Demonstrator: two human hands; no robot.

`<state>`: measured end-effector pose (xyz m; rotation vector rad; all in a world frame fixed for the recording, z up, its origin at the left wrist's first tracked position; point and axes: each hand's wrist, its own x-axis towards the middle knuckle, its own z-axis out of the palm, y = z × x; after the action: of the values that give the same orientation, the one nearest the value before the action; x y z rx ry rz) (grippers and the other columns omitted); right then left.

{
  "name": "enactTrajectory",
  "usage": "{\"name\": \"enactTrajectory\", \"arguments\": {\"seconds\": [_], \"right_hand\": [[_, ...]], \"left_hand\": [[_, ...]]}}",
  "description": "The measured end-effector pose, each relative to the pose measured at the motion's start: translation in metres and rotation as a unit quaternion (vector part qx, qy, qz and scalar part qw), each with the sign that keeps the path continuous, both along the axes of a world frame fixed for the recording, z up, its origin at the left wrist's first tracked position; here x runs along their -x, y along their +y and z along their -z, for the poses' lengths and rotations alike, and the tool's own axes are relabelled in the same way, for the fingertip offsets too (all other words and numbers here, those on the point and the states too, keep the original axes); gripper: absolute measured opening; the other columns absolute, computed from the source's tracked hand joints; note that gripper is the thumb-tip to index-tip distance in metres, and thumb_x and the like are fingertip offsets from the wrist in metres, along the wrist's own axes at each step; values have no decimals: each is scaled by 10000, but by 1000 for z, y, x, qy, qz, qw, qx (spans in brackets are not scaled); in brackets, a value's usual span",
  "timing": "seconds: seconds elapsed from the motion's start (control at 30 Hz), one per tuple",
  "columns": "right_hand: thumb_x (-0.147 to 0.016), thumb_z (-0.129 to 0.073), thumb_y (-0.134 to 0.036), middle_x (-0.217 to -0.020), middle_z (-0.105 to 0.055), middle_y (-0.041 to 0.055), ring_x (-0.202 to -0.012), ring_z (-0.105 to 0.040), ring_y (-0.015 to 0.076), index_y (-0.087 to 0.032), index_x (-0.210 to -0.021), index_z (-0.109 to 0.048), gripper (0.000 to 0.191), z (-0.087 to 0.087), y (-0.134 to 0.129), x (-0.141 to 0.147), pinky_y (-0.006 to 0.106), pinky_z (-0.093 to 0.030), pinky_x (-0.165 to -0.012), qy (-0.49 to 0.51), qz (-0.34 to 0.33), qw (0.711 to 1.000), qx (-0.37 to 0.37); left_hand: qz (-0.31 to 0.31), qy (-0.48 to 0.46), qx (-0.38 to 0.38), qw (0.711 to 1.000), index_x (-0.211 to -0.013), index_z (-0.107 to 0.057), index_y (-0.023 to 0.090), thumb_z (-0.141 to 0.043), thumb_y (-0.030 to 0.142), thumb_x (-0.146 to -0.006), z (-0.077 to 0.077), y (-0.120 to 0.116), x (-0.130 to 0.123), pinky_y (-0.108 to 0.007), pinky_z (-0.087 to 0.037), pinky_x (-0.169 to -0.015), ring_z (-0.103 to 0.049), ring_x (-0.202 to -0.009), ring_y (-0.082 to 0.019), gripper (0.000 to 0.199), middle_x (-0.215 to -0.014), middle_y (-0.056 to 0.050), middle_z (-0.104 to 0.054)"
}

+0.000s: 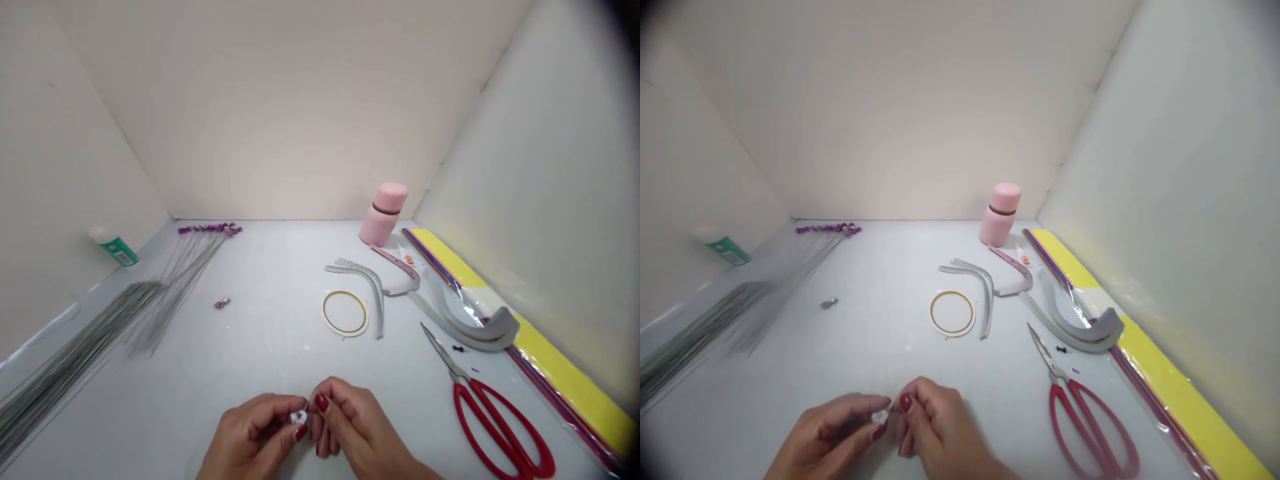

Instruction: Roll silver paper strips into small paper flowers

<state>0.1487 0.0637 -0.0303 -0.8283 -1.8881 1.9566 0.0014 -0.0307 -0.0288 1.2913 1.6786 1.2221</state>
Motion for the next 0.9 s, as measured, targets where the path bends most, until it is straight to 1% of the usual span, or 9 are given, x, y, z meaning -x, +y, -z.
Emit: {"name": "enactTrajectory", "arguments": {"seconds": [0.07, 0.13, 0.23, 0.37, 0.43, 0.53, 0.67, 0.77, 0.9], "right_hand": [[-876, -346, -442, -553, -508, -5, -478, -500, 93, -140, -785, -510, 355, 1, -1, -1, 191, -385, -477, -6, -25, 999, -32], [-868, -356, -454, -561, -507, -3, -474, -500, 94, -142, -791, -509, 356, 3, -3, -2, 190, -383, -468, -7, -43, 998, -39], [-850, -382, -465, -557, -493, -5, -452, -478, 91, -147, -762, -495, 349, 5, -4, -2, 188, -365, -441, -4, -42, 998, -44], [-852, -371, -440, -544, -470, -10, -456, -443, 91, -154, -716, -477, 334, 2, -4, -2, 195, -355, -445, -9, -49, 997, -64], [-840, -385, -440, -528, -456, -17, -447, -424, 87, -165, -684, -451, 323, -1, -5, -1, 190, -341, -429, -17, -49, 997, -48], [-804, -448, -438, -488, -443, -39, -395, -381, 67, -182, -645, -413, 304, -6, -5, 1, 169, -296, -379, -38, -24, 999, 12], [-792, -466, -474, -473, -466, -53, -344, -362, 42, -181, -660, -409, 327, -5, -4, 4, 146, -263, -351, -38, 19, 995, 94], [-798, -422, -539, -514, -498, -27, -371, -417, 52, -164, -700, -436, 388, -2, -5, 4, 156, -297, -374, -13, 2, 996, 86], [-806, -375, -571, -528, -489, -16, -400, -459, 67, -145, -722, -479, 447, 0, -6, 3, 169, -336, -401, -12, -29, 999, 42]], "left_hand": [[7, 8, -23, 1000, -894, -666, 240, -587, 205, -748, 3, 0, -1, -129, -498, -601, -654, -648, -110, 170, -755, 16, -711], [10, 32, -36, 999, -899, -666, 233, -587, 203, -751, 5, 0, -2, -121, -492, -589, -648, -637, -105, 170, -735, 14, -705], [15, 77, -47, 996, -889, -667, 219, -593, 212, -752, 5, 0, -2, -111, -479, -550, -634, -602, -98, 155, -680, 13, -688], [37, 98, -61, 993, -878, -662, 224, -579, 193, -760, 3, 0, -4, -113, -474, -551, -634, -619, -101, 147, -700, 11, -694], [41, 96, -60, 993, -865, -662, 226, -583, 194, -755, 2, 1, -5, -114, -472, -551, -634, -618, -102, 139, -701, 12, -695], [44, 77, -48, 995, -869, -667, 225, -583, 204, -753, 1, 2, -6, -124, -474, -567, -635, -619, -106, 145, -699, 9, -695], [51, 12, -16, 999, -855, -688, 224, -566, 227, -765, 2, 3, -5, -151, -490, -581, -646, -624, -122, 152, -705, -5, -703], [23, -13, -7, 1000, -855, -691, 221, -590, 227, -747, 4, 2, -3, -152, -497, -568, -651, -616, -126, 147, -699, -3, -708], [-9, 43, -50, 998, -862, -682, 225, -615, 196, -730, 3, 2, 0, -145, -490, -553, -637, -581, -112, 151, -666, 7, -696]]}}
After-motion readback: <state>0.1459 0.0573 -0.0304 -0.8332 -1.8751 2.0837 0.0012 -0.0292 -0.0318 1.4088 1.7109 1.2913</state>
